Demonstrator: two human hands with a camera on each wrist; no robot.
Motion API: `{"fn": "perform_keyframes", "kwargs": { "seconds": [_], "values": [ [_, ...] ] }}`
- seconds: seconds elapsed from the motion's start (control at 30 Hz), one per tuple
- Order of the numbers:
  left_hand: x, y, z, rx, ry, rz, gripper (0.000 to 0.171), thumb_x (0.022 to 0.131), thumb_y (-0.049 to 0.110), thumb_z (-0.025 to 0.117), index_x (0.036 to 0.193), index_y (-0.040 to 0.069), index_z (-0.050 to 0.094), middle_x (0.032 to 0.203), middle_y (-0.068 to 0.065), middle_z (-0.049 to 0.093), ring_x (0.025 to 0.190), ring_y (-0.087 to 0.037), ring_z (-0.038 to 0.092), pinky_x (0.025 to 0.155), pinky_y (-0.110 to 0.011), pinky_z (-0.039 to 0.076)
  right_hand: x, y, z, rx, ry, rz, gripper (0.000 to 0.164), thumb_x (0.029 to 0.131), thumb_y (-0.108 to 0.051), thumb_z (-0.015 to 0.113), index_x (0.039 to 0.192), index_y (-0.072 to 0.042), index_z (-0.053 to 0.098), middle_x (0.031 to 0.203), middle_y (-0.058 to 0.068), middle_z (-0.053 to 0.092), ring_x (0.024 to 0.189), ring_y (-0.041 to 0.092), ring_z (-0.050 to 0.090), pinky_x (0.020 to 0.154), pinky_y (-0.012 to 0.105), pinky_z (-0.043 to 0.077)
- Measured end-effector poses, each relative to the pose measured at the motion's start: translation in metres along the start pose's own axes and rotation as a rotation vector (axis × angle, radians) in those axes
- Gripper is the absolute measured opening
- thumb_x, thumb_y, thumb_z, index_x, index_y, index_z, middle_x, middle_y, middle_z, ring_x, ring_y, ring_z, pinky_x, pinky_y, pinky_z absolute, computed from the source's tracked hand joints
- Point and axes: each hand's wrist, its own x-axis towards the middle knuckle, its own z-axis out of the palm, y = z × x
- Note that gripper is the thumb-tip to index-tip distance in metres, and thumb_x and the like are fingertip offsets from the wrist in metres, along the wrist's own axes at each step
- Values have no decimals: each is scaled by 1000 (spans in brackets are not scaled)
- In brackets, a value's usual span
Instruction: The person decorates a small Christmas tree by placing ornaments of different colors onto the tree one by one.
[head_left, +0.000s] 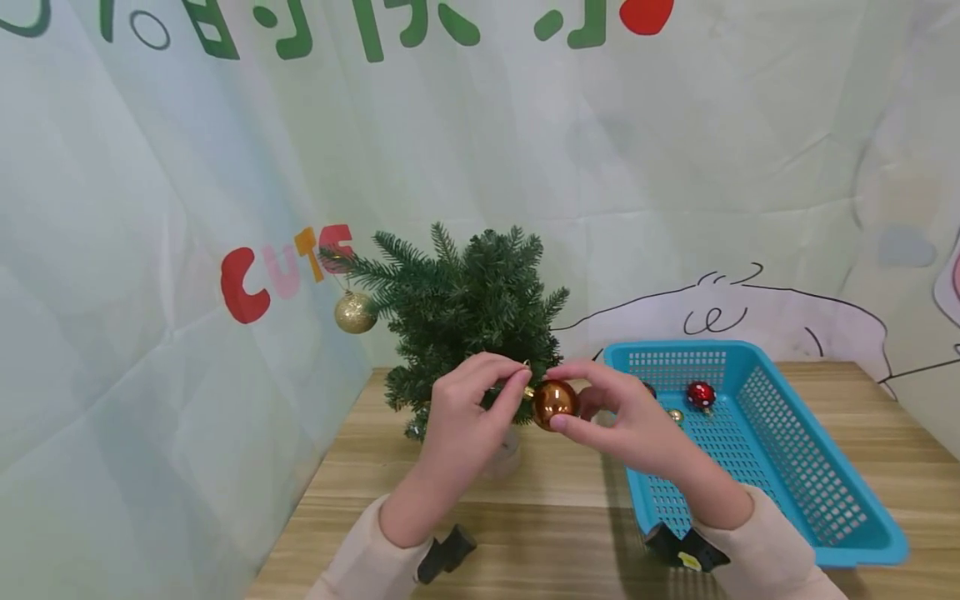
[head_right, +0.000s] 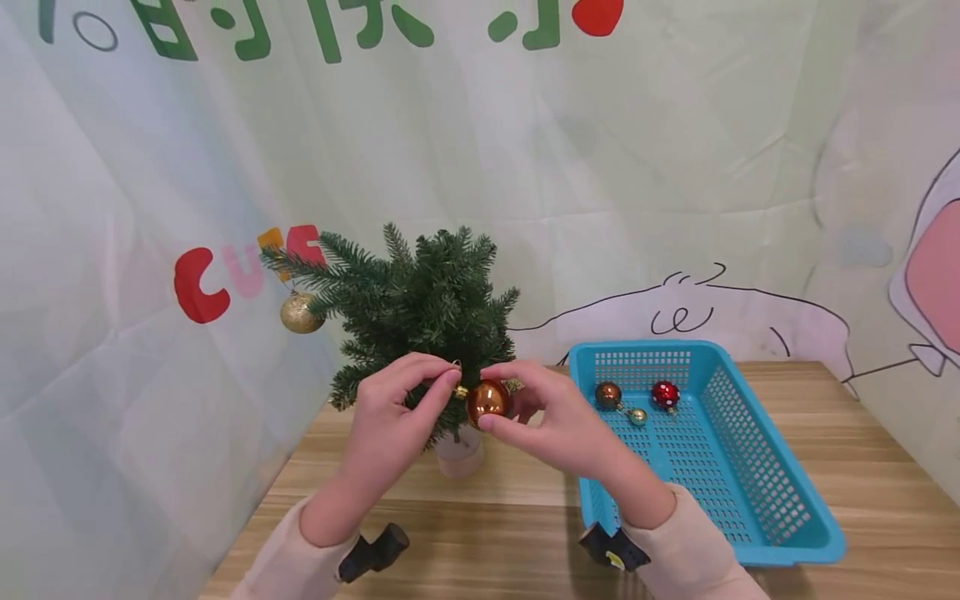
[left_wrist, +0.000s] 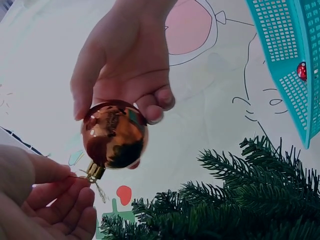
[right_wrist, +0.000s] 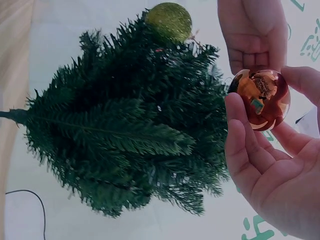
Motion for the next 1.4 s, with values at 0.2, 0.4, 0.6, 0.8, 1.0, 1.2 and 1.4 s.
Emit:
{"fn": "perform_keyframes", "kwargs": {
  "seconds": [0.2,0.4,0.6,0.8,1.0,1.2,1.4],
  "values": [
    [0,1,-1,-21,-13,-36,9,85,11,61,83,6,68,82,-1,66,78,-7,60,65,-19,49,-1,4,10,5,-26,-21,40,82,-12,64,120,-8,52,106,6,57,70,8,61,57,25,49],
    [4,2,-1,-33,-30,-19,11,86,12,58,84,6,67,82,-2,65,74,-6,58,61,-17,48,2,3,14,-8,-33,-75,40,82,-12,64,121,-13,52,108,2,58,77,9,60,58,26,50],
    [9,4,-2,-17,-18,-8,12,86,12,59,82,6,68,79,-2,65,70,-6,58,58,-17,47,7,-1,14,-29,-41,-101,40,83,-13,63,121,-15,51,109,0,58,82,11,59,67,27,51],
    [11,6,-3,-21,-30,-42,13,87,13,58,82,7,68,80,-1,65,68,-5,56,55,-17,45,10,-2,13,-55,-40,-105,39,83,-13,63,121,-14,52,110,-1,58,87,11,58,70,27,51],
    [11,5,-3,-40,-43,-45,13,87,12,58,84,5,68,81,-2,66,71,-6,57,60,-18,48,13,-4,13,-56,-28,-89,36,85,-14,61,120,-15,54,110,-3,59,92,11,57,73,28,50],
    [12,5,-3,-39,-43,-36,12,86,10,58,84,4,68,82,-3,66,72,-7,58,61,-18,48,18,-6,14,-39,42,-24,23,88,-15,57,110,-16,60,105,-5,62,88,9,57,71,27,50],
    [14,4,-4,-42,-39,-27,12,86,12,59,84,4,68,81,-2,66,71,-7,57,59,-17,48,24,-9,12,-15,126,19,13,89,-15,56,99,-13,64,95,-1,65,81,9,59,69,27,49]
  ]
}}
